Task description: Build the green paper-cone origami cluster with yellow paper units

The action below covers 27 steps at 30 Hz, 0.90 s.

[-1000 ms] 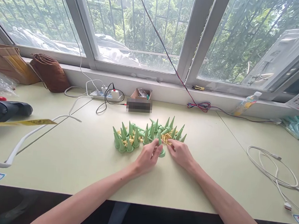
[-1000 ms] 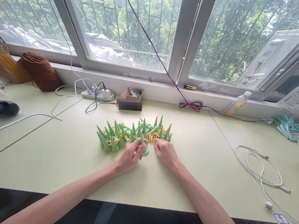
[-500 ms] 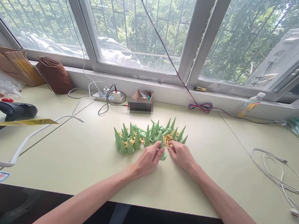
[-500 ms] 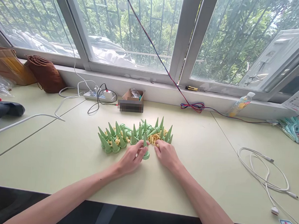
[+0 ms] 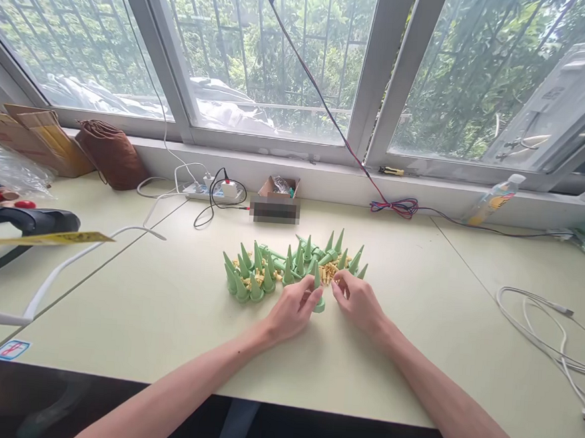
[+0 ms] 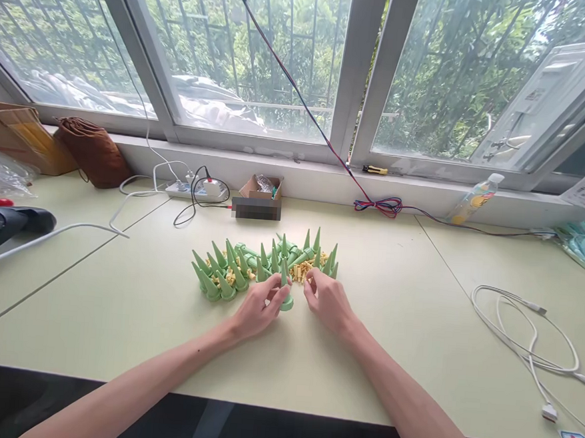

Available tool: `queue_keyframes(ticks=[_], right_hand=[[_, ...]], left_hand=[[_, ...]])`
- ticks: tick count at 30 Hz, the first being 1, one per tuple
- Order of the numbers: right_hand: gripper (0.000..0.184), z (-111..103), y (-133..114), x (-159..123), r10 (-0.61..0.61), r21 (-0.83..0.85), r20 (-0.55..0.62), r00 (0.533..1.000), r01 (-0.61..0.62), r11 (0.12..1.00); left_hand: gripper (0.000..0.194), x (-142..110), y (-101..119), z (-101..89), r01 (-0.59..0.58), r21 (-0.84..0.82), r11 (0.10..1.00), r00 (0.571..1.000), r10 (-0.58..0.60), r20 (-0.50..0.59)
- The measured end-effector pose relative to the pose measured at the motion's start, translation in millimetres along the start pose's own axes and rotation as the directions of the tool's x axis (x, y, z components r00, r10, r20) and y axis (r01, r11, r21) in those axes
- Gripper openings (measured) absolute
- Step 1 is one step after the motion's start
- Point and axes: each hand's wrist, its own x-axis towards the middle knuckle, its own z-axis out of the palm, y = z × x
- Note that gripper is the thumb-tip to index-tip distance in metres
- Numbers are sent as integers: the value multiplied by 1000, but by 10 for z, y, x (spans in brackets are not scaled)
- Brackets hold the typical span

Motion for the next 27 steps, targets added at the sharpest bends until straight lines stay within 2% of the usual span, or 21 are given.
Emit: queue_keyframes(ticks=[4,8,12,16,22,27], right_hand=[[7,-18,-32,-3,-44,113,-45,998,49,992],[10,-39,-73,10,-56,152,-99,993,71,986],[10,-51,-85,12,-55,172,-126,991,77,982],[10,-53,-91,-1,-66,181,-134,989,90,979],[11,-48,-111,-25,-74,164,-146,987,98,982],[12,-44,-93,-19,-102,142,-176,979,128,982]], left_hand=[[35,10,52,-23,60,-80,995,998,-60,1],[33,26,77,-41,121,-172,978,993,-120,14],[33,43,35,-56,120,-232,965,993,-120,10],[34,56,7,-72,99,-231,968,994,-104,-12],[38,64,86,-82,87,-178,980,993,-100,-67],[38,57,78,-73,98,-177,979,991,-112,-68]])
